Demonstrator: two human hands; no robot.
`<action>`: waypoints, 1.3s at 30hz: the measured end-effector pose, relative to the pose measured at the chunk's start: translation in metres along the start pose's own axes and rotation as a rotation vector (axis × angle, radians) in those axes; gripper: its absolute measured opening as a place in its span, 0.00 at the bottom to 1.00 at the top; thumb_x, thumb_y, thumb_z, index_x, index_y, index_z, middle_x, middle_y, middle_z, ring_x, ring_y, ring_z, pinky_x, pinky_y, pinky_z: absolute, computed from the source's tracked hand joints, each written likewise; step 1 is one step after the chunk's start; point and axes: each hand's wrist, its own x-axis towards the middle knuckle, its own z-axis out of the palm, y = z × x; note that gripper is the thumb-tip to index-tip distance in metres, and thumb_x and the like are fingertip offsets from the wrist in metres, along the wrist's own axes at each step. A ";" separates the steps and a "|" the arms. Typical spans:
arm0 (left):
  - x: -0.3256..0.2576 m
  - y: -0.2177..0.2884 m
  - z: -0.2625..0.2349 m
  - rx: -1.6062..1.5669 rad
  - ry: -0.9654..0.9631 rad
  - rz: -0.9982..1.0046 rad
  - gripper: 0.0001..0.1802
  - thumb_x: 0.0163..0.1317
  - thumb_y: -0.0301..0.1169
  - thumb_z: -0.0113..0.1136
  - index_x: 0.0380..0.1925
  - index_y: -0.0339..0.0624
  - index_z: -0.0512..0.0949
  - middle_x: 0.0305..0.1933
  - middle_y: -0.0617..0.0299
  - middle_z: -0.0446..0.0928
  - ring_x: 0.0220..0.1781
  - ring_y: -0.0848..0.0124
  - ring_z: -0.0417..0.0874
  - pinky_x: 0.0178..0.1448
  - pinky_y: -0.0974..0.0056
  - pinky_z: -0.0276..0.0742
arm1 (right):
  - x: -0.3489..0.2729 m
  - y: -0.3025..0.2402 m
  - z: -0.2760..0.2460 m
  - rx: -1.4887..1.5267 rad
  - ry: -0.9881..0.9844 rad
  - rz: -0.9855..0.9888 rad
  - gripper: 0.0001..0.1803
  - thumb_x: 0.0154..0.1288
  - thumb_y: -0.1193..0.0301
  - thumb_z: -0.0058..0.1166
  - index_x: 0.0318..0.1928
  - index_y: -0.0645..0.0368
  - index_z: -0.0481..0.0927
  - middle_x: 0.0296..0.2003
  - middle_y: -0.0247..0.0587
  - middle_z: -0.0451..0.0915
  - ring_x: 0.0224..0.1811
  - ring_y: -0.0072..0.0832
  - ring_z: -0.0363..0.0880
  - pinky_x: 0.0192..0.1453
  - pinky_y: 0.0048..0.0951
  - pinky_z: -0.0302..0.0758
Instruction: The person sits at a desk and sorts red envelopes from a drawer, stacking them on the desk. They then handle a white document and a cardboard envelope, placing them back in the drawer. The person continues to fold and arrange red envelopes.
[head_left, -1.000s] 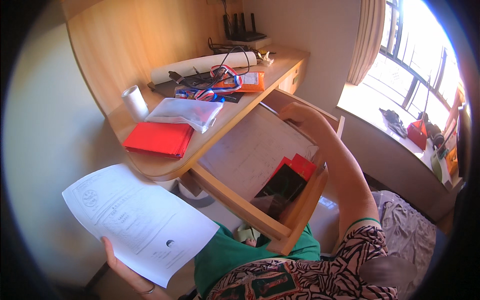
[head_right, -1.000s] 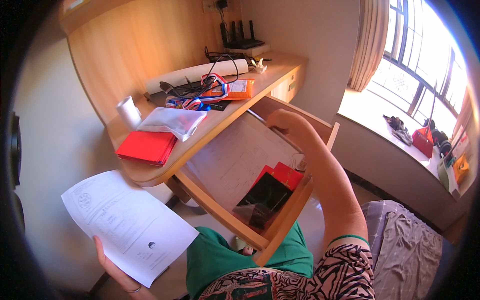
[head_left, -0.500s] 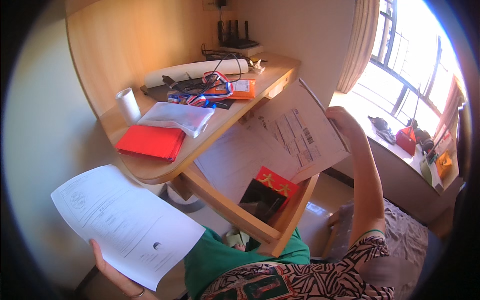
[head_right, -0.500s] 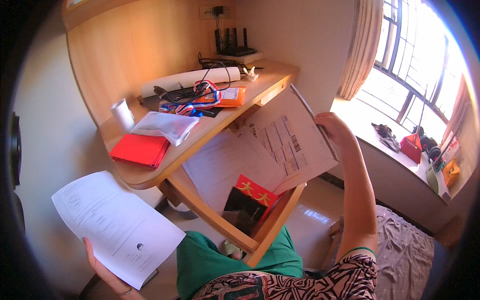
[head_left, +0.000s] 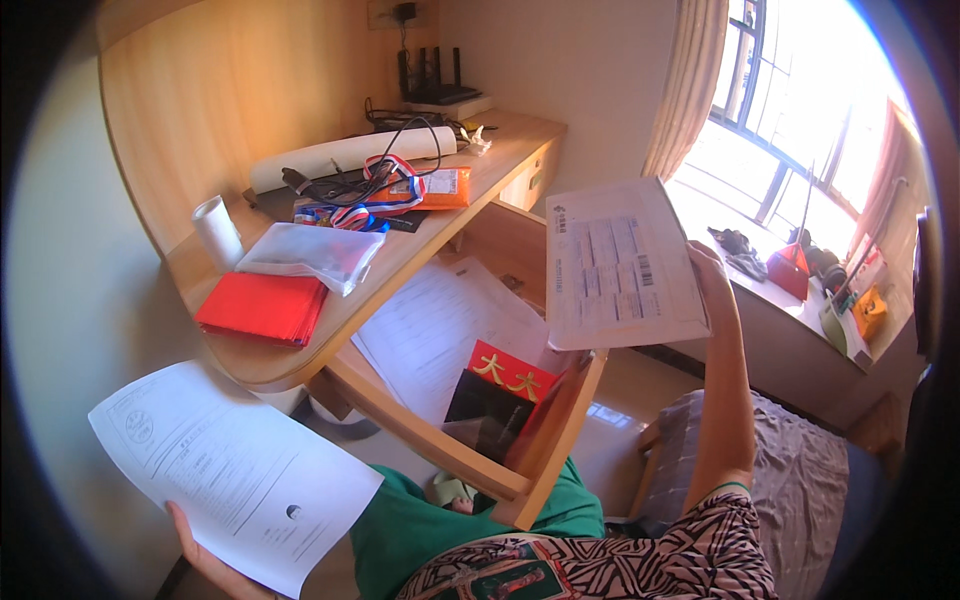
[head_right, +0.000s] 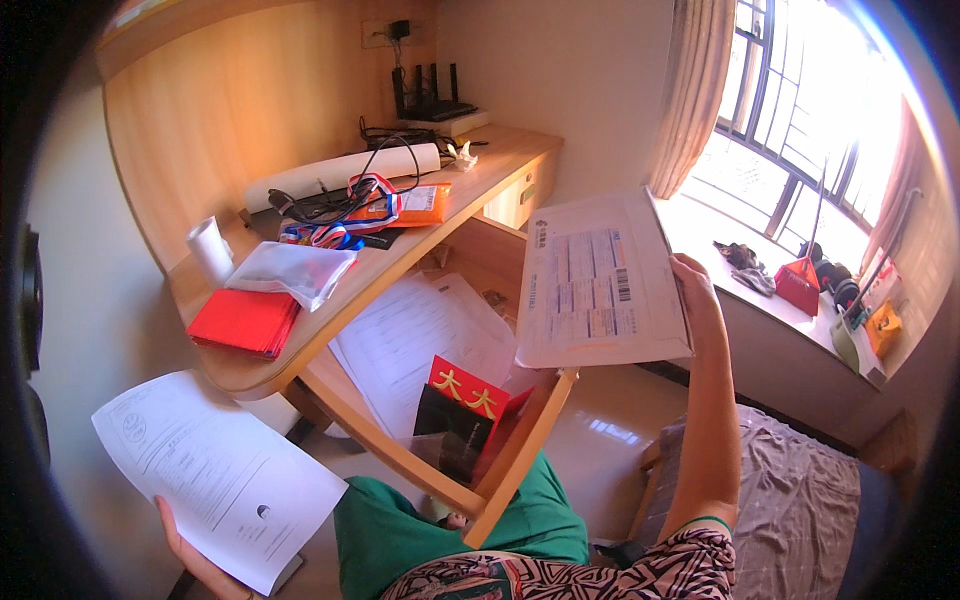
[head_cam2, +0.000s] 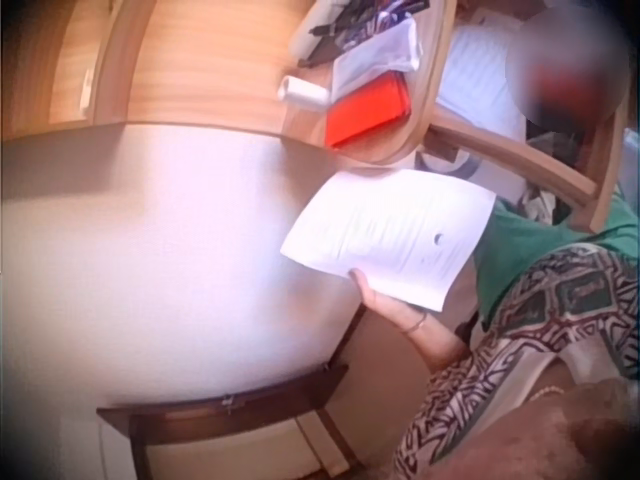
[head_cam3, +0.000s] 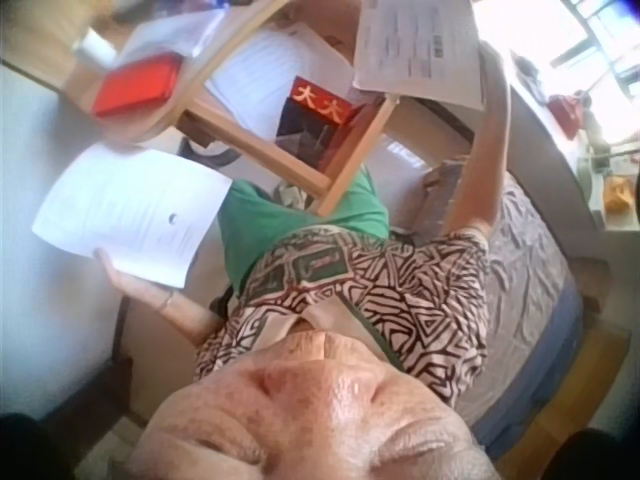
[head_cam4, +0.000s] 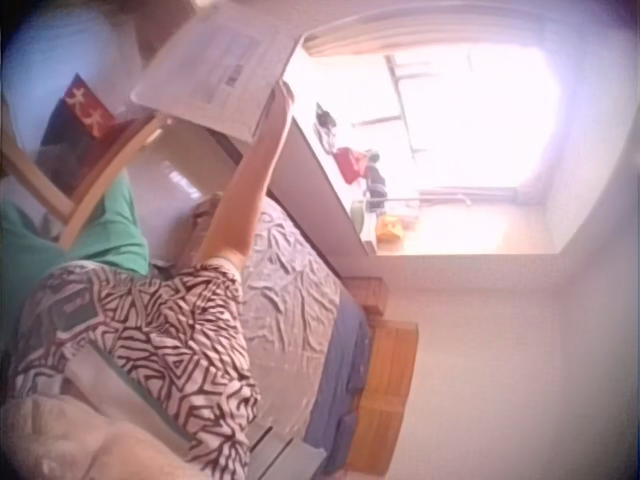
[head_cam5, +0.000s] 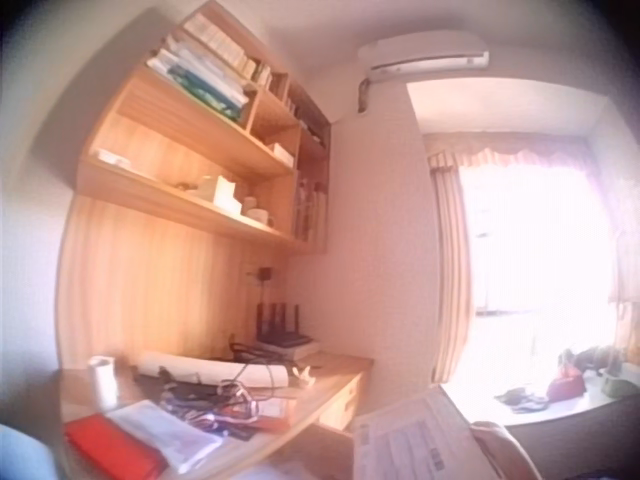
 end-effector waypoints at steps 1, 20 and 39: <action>0.003 0.001 -0.004 -0.013 0.002 -0.026 0.34 0.70 0.54 0.45 0.67 0.43 0.63 0.66 0.57 0.68 0.63 0.62 0.70 0.67 0.59 0.65 | -0.001 0.000 -0.002 0.036 -0.015 -0.028 0.10 0.70 0.69 0.51 0.41 0.64 0.80 0.30 0.37 0.81 0.29 0.22 0.79 0.33 0.24 0.78; 0.007 0.013 -0.021 0.059 0.122 -0.006 0.33 0.67 0.53 0.49 0.63 0.40 0.67 0.62 0.56 0.69 0.62 0.62 0.69 0.61 0.56 0.69 | -0.027 -0.059 0.092 0.336 -0.230 -0.190 0.12 0.71 0.69 0.48 0.48 0.62 0.78 0.36 0.37 0.82 0.35 0.21 0.81 0.41 0.23 0.79; 0.053 0.077 -0.192 0.447 0.102 0.358 0.17 0.68 0.28 0.57 0.54 0.30 0.78 0.52 0.57 0.81 0.51 0.76 0.77 0.56 0.71 0.71 | -0.255 -0.031 0.510 0.329 -1.297 -0.009 0.10 0.74 0.66 0.50 0.42 0.59 0.78 0.32 0.30 0.79 0.32 0.15 0.76 0.38 0.18 0.74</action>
